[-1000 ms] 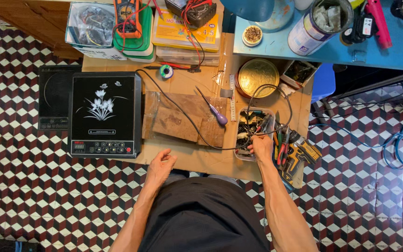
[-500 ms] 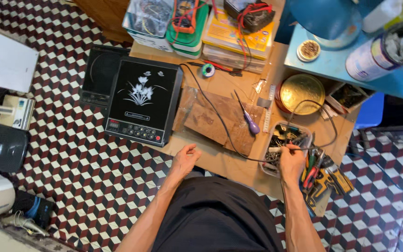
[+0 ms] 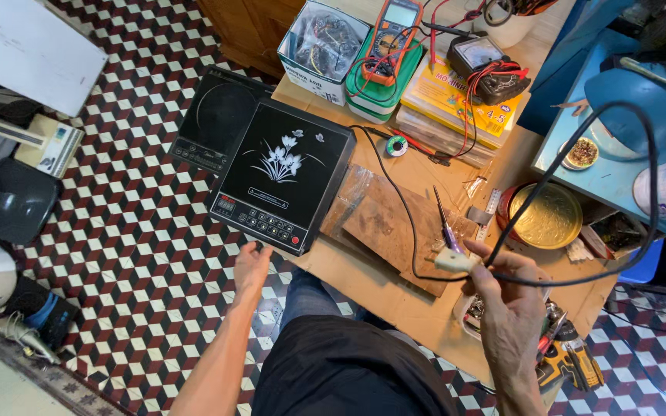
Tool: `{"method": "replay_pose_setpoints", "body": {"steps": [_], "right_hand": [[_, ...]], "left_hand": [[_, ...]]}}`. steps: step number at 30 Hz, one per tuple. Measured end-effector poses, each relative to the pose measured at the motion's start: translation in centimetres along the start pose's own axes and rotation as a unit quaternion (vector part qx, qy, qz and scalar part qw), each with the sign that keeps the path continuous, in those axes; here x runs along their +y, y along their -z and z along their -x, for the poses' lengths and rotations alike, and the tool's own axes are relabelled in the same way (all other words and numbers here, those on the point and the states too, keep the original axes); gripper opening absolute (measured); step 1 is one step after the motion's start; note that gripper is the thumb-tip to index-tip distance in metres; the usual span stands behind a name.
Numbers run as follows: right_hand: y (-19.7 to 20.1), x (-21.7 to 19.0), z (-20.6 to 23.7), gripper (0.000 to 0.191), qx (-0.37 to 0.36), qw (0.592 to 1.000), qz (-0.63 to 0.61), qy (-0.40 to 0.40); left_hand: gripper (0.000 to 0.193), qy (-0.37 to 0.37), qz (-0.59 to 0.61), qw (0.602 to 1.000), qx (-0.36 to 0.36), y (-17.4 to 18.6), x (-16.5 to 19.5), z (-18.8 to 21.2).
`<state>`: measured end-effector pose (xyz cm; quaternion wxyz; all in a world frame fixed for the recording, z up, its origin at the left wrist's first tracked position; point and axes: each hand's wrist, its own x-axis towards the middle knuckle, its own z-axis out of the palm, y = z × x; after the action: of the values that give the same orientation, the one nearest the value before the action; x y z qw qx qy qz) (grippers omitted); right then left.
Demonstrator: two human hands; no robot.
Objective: The person uses a cordless drill to remove screws from the bottom of a black induction cooktop. After removing all screws, they lift off the bottom cover to reveal the internal components, including a copper coil and circuit board.
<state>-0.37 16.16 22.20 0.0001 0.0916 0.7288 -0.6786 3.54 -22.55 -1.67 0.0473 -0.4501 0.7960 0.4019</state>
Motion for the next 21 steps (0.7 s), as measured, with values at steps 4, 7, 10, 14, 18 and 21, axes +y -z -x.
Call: {"method": "replay_pose_setpoints", "body": {"steps": [4,7,10,14,18,21], "right_hand": [[-8.6,-2.9,-3.8,0.013,-0.021,1.000,-0.002,0.010],[-17.9,-3.3,-6.5,0.016,-0.090,0.989,0.119,0.010],[-26.5,-2.5,-8.4,0.019,-0.161,0.903,0.384,0.108],[-33.7,-0.9,-9.7,0.032,-0.225,0.906,0.248,0.258],[-34.5,2.7,-8.6,0.057,-0.295,0.885,0.235,0.271],[-31.3,6.9,-6.7,0.048,-0.224,0.937,0.239,0.120]], "left_hand": [[0.053,-0.135,0.048,0.975,-0.170,2.5,5.9,-3.1],[0.080,0.011,0.361,0.816,-0.452,4.9,12.4,-2.2],[0.088,-0.161,0.446,0.768,-0.431,8.4,16.7,-1.1],[0.069,-0.097,0.449,0.839,-0.292,10.1,19.7,-5.8],[0.037,0.055,0.656,0.729,-0.190,11.1,20.4,-18.0],[0.047,0.115,0.687,0.710,-0.104,11.5,19.2,-26.6]]}}
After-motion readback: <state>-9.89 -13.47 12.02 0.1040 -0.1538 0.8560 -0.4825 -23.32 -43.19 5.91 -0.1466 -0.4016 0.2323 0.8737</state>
